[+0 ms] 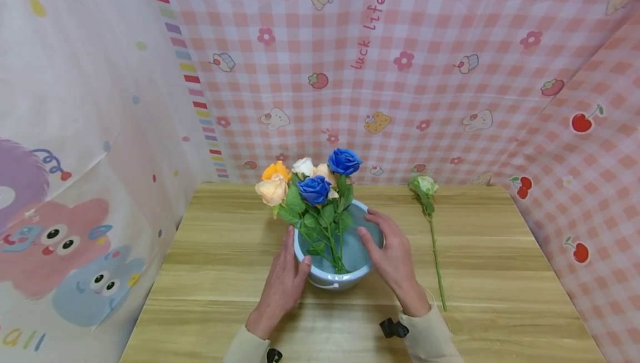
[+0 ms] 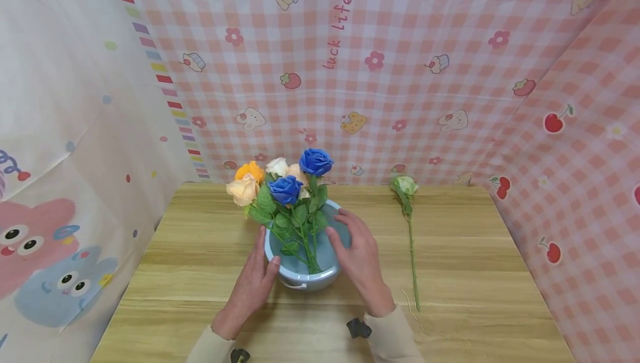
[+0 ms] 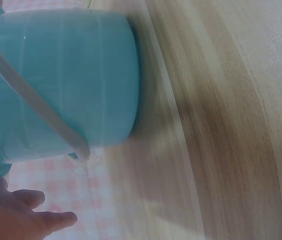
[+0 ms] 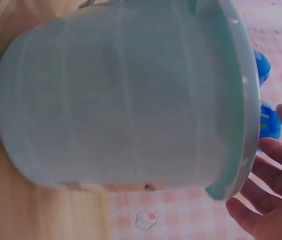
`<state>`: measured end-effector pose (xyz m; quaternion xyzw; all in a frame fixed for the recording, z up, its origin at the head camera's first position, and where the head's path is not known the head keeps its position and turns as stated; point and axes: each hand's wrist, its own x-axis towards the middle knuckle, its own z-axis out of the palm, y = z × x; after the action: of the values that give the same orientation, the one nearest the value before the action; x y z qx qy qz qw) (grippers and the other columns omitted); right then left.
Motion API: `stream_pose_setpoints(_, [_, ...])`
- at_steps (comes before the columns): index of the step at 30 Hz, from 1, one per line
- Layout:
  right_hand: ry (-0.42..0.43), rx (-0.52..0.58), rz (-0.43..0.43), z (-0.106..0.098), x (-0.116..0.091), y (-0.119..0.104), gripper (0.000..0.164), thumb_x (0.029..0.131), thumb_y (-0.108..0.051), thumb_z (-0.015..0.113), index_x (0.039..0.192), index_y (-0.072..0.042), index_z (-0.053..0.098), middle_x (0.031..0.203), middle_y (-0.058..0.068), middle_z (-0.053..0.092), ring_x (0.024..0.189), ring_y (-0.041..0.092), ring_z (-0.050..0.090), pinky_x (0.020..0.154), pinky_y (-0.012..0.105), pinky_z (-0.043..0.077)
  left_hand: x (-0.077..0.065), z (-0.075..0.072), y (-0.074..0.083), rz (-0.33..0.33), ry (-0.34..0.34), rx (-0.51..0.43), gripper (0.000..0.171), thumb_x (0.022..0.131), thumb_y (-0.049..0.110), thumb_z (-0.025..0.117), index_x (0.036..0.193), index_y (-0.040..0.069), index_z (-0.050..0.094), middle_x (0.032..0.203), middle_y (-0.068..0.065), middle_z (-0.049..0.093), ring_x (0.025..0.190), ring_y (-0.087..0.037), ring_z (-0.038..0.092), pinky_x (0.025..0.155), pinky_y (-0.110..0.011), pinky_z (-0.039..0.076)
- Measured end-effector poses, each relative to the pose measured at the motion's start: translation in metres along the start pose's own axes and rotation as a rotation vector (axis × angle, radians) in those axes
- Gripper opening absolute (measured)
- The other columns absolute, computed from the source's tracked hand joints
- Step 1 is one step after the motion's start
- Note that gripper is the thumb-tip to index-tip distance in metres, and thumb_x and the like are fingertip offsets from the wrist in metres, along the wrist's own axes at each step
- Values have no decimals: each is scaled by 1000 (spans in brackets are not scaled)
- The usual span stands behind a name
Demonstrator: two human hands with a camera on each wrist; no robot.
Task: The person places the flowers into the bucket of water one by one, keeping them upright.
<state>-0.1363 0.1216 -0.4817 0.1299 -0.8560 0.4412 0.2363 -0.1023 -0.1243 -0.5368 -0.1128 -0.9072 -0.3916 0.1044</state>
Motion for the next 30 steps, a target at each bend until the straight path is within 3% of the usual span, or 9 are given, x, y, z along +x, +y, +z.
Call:
stream_pose_setpoints(12, [87,-43,7,-20,-13,31,39,95,-13,74,130,4,67,147,17,59,137,38,53,109,58,43,0,0,1,4,5,1,73,109,33,46,164,-2,13,168,-26,20,152,-43,27,120,-60,28])
stream_pose_setpoints(22, [-20,-155,96,-37,-19,62,51,102,-24,64,142,7,56,153,26,48,144,46,41,113,66,34,0,1,0,6,5,14,72,109,28,47,164,-2,12,167,-28,21,151,-45,27,119,-61,28])
stream_pose_setpoints(30, [-63,-285,90,-49,-25,90,53,102,-28,64,138,11,56,151,31,48,141,51,41,114,66,32,0,1,-1,6,3,7,73,109,29,47,164,-2,12,168,-26,20,152,-45,27,119,-62,28])
